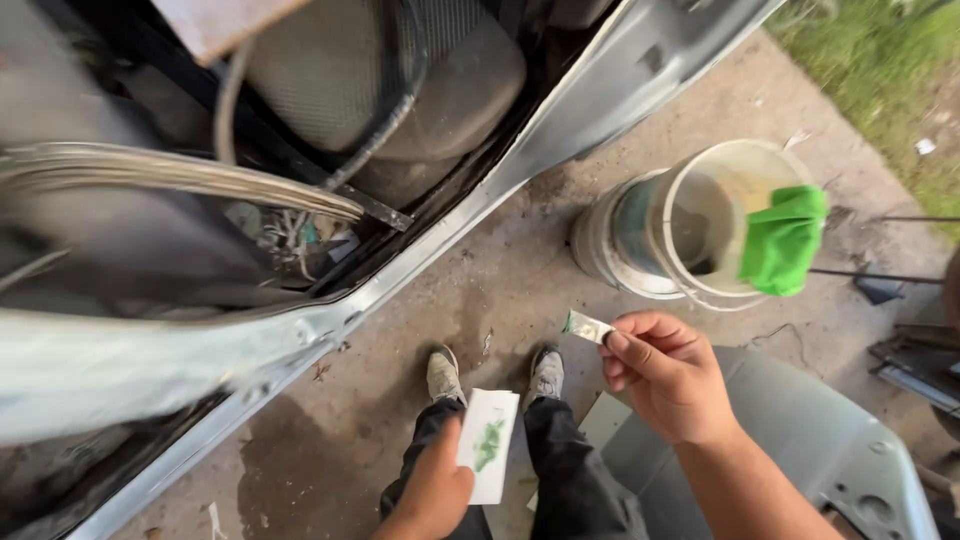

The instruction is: The person mixes a green paste on a white card using a putty knife and applies it to the lower edge of a car door frame. The person moves from a workbench to the vehicle and spreads the filler along the metal surface.

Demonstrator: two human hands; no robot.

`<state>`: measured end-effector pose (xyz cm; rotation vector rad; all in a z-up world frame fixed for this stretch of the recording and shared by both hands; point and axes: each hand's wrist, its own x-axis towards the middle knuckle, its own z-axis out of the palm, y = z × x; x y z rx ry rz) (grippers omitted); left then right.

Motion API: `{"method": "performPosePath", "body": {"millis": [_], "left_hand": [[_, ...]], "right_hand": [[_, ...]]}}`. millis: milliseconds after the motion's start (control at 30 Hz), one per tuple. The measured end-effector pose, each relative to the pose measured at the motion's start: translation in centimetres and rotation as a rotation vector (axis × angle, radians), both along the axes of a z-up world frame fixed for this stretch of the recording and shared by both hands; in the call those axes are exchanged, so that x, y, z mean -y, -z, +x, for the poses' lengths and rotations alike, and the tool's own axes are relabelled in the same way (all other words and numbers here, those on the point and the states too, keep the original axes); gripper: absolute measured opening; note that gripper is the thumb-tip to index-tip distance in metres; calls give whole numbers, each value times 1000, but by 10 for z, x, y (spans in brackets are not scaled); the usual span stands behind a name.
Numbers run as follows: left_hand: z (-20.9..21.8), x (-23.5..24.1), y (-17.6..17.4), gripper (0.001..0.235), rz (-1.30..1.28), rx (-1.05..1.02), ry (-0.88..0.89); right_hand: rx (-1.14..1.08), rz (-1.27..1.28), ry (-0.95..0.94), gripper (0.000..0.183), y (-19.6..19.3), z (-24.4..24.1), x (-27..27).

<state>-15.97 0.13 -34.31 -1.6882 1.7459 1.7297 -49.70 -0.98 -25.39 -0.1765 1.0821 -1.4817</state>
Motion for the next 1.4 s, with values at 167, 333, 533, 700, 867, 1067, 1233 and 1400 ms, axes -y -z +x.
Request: {"method": "performPosePath", "body": {"millis": [167, 333, 533, 700, 867, 1067, 1233, 1400], "left_hand": [[-25, 29, 117, 67, 30, -194, -29], [-58, 79, 209, 78, 108, -184, 115], [-103, 118, 295, 64, 163, -221, 406], [-118, 146, 342, 33, -17, -320, 660], [-130, 183, 380, 35, -207, -286, 702], [-105, 236, 393, 73, -166, -655, -147], [-93, 240, 368, 80, -132, -1037, -376], [-89, 232, 355, 81, -192, -974, -319]], "right_hand": [[20, 30, 40, 11, 111, -2, 29], [-158, 26, -71, 10, 224, -9, 52], [-18, 47, 111, 12, 366, -16, 91], [7, -10, 52, 12, 433, -14, 121], [-68, -53, 18, 11, 462, -19, 150], [-1134, -434, -132, 10, 439, -24, 140], [-1702, -615, -220, 12, 397, 15, 142], [-1838, -728, -252, 14, 410, 19, 143]]}}
